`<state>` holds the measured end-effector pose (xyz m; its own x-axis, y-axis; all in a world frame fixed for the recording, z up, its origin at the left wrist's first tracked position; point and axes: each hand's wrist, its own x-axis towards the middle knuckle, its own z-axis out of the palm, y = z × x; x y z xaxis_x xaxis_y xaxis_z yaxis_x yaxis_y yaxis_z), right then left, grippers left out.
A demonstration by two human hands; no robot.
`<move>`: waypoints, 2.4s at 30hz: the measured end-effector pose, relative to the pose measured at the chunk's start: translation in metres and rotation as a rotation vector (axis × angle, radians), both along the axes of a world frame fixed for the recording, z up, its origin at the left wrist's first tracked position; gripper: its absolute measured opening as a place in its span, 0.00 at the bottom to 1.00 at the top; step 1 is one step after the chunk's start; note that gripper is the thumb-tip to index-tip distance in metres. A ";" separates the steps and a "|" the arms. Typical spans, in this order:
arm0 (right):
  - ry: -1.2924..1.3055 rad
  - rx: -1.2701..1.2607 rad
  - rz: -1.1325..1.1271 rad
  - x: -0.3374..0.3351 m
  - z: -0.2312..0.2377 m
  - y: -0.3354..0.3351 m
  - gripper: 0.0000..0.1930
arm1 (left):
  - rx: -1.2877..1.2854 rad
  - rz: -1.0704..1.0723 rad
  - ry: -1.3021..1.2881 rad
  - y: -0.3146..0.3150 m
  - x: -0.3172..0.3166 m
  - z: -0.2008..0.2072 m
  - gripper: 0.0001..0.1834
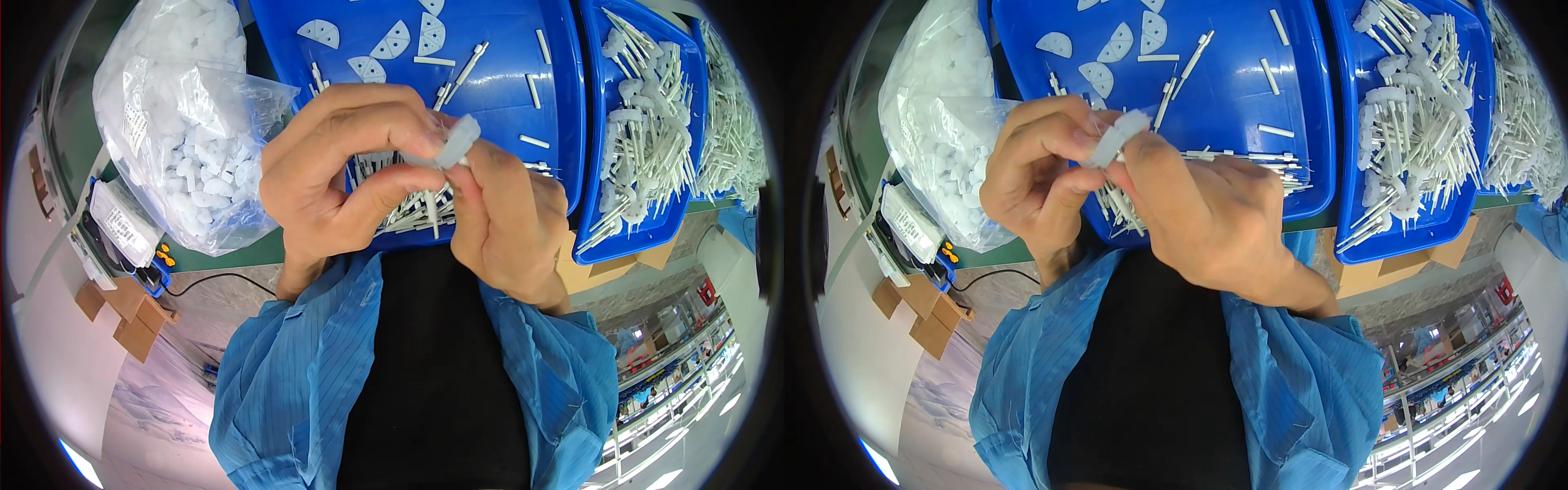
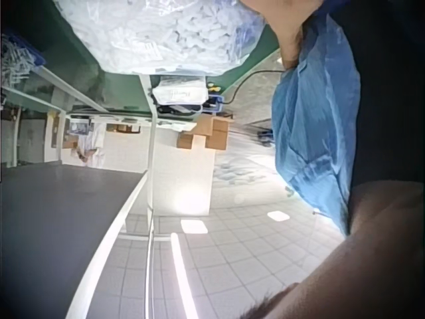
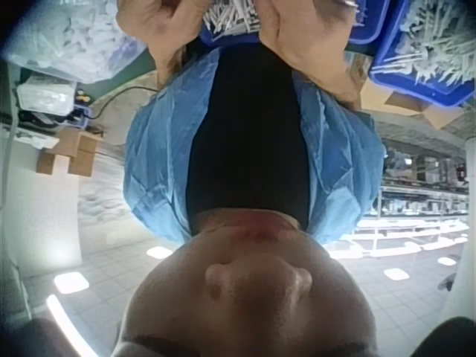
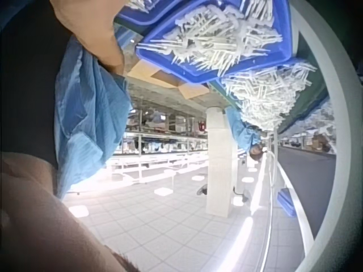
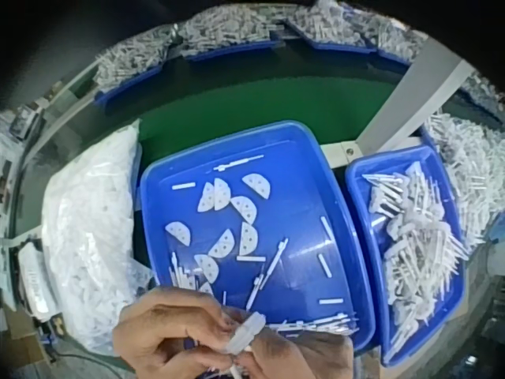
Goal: The person assembles small white plastic components by hand. They pick a semi-circular plastic piece and a thin rod from blue trays, insert the rod into the piece, and place the finished assembly into a separate tray. The process is repeated continuously throughout the clip.
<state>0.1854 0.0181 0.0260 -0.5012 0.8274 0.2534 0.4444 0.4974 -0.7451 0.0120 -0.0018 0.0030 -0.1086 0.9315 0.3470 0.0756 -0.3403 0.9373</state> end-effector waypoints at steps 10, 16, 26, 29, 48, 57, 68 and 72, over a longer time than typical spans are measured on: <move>0.278 0.028 0.087 0.010 -0.024 0.019 0.14 | 0.190 0.017 0.058 0.000 0.006 -0.006 0.27; 0.168 -0.033 0.074 0.013 -0.019 0.015 0.16 | 0.222 -0.067 0.282 0.011 -0.004 -0.005 0.26; 0.279 -0.366 -0.016 0.014 -0.008 0.019 0.04 | 0.319 -0.008 0.458 0.005 0.002 -0.004 0.19; 0.275 -0.593 -0.142 0.008 0.002 0.012 0.09 | 0.405 -0.066 0.465 0.005 0.001 -0.005 0.18; -0.387 -0.128 0.038 0.033 -0.010 0.014 0.08 | -0.136 0.187 -0.180 -0.003 0.005 -0.010 0.14; 0.293 -0.303 -0.139 0.017 0.020 0.005 0.10 | -0.232 0.081 -0.310 -0.003 0.007 -0.011 0.12; 0.014 -0.330 -0.033 0.005 0.007 0.006 0.09 | -0.220 0.072 -0.309 -0.005 0.004 -0.013 0.13; -0.038 -0.337 -0.044 0.003 0.006 0.003 0.09 | -0.226 0.080 -0.301 -0.005 0.006 -0.011 0.13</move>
<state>0.1888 0.0214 0.0317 -0.4674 0.8823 -0.0561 0.4903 0.2059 -0.8469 0.0183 -0.0064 -0.0082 -0.2495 0.9654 0.0756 -0.1970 -0.1270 0.9721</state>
